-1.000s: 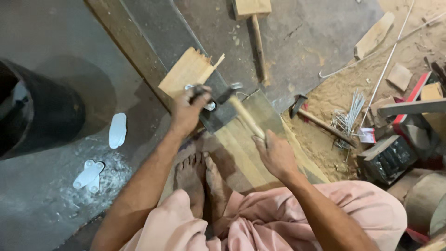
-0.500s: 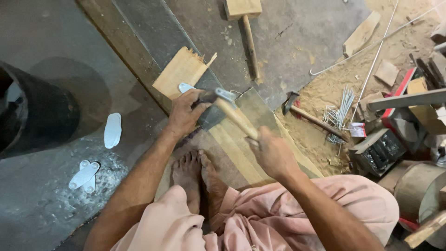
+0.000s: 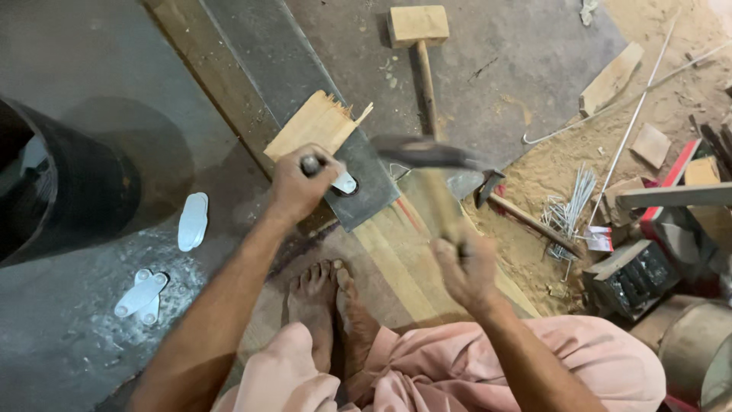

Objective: The person sits on the floor of a metal workshop and trims the edges of small white stamped metal pieces using hand shears, occasionally hammering a piece flat on a metal plate. Finished pieces are set aside and placed into a black bucket.

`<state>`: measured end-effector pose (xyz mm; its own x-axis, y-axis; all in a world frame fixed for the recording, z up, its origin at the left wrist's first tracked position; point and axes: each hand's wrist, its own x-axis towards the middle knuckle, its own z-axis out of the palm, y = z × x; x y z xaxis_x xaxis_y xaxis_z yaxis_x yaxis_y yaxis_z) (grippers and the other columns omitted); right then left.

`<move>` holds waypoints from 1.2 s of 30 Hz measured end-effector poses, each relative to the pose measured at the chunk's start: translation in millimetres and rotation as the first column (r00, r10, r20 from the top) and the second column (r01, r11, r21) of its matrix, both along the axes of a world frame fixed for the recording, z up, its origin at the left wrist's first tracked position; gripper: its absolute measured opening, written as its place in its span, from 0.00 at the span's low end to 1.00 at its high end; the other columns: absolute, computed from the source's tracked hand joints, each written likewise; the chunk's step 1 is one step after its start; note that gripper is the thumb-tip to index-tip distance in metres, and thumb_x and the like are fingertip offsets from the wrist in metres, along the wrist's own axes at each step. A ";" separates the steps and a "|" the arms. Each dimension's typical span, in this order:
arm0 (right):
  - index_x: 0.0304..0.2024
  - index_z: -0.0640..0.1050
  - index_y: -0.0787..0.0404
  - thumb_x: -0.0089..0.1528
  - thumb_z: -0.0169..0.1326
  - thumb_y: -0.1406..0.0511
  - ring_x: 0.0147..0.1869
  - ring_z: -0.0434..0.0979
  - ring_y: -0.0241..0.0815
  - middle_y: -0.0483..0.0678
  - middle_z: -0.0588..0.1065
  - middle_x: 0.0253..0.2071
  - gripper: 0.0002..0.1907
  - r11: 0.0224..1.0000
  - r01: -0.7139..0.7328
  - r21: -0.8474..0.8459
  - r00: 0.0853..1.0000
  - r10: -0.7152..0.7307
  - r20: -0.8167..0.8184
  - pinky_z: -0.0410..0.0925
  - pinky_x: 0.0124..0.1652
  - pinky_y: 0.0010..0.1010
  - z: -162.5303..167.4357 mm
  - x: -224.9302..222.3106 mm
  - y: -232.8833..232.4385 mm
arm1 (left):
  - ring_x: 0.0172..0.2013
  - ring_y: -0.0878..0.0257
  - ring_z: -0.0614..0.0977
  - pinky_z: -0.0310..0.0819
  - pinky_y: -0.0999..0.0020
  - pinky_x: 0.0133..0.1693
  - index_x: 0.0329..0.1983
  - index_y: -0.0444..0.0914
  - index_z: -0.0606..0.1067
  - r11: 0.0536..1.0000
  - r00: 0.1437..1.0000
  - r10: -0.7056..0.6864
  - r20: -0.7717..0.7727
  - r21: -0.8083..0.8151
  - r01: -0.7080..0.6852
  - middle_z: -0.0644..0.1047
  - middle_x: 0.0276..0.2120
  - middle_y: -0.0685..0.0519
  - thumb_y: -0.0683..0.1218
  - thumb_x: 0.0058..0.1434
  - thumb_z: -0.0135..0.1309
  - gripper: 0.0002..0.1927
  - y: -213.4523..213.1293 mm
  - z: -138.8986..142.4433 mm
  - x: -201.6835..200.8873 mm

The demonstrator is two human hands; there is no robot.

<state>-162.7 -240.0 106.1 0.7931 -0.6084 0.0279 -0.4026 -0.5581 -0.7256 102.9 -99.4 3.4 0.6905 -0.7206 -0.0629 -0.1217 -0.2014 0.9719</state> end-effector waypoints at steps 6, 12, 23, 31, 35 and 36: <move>0.45 0.72 0.67 0.73 0.48 0.65 0.48 0.77 0.40 0.51 0.76 0.42 0.09 0.992 -0.114 -0.055 0.940 0.126 0.318 0.70 0.49 0.33 46.6 34.8 -18.2 | 0.36 0.47 0.83 0.78 0.55 0.33 0.42 0.43 0.80 0.938 0.493 -0.346 0.798 0.284 0.199 0.78 0.47 0.48 0.38 0.53 0.56 0.13 14.2 25.5 11.4; 0.43 0.77 0.66 0.69 0.50 0.63 0.39 0.77 0.41 0.50 0.77 0.34 0.11 0.990 0.017 0.137 0.997 -0.006 -0.075 0.68 0.41 0.31 -29.4 33.0 5.9 | 0.36 0.52 0.84 0.77 0.56 0.37 0.45 0.40 0.79 0.998 0.595 -0.058 0.802 0.056 0.022 0.78 0.42 0.50 0.38 0.59 0.55 0.12 18.8 33.0 -17.7; 0.43 0.81 0.59 0.61 0.54 0.47 0.36 0.82 0.59 0.60 0.79 0.31 0.24 0.996 0.058 0.072 0.699 0.011 -0.715 0.74 0.39 0.49 -180.2 -181.1 -3.1 | 0.33 0.63 0.83 0.77 0.65 0.38 0.40 0.31 0.81 0.440 0.513 0.814 0.272 0.287 -0.851 0.84 0.33 0.48 0.43 0.52 0.70 0.15 287.0 -54.8 -24.5; 0.50 0.83 0.51 0.64 0.51 0.45 0.51 0.83 0.62 0.58 0.83 0.43 0.24 1.000 -0.016 0.026 0.540 0.031 -0.841 0.74 0.50 0.49 -138.6 -156.8 -43.1 | 0.37 0.56 0.87 0.79 0.61 0.42 0.42 0.36 0.83 0.317 0.547 0.722 0.423 0.499 -0.806 0.85 0.36 0.47 0.47 0.53 0.69 0.16 310.4 -55.0 -21.4; 0.49 0.85 0.50 0.64 0.53 0.47 0.50 0.82 0.60 0.57 0.82 0.43 0.21 0.993 0.029 -0.112 0.624 -0.106 -0.774 0.74 0.51 0.48 -118.1 -155.2 -20.8 | 0.44 0.43 0.81 0.75 0.52 0.45 0.49 0.38 0.82 0.395 0.586 0.450 0.674 0.438 -0.808 0.80 0.47 0.41 0.47 0.55 0.66 0.19 281.9 -34.0 -18.8; 0.49 0.85 0.51 0.65 0.53 0.48 0.50 0.82 0.60 0.57 0.82 0.43 0.21 0.993 0.038 -0.111 0.656 -0.109 -0.747 0.74 0.50 0.48 -114.7 -154.2 -16.5 | 0.46 0.45 0.81 0.76 0.53 0.48 0.51 0.39 0.81 0.473 0.637 0.450 0.626 0.438 -0.765 0.80 0.48 0.43 0.48 0.59 0.64 0.17 269.7 -32.3 -12.1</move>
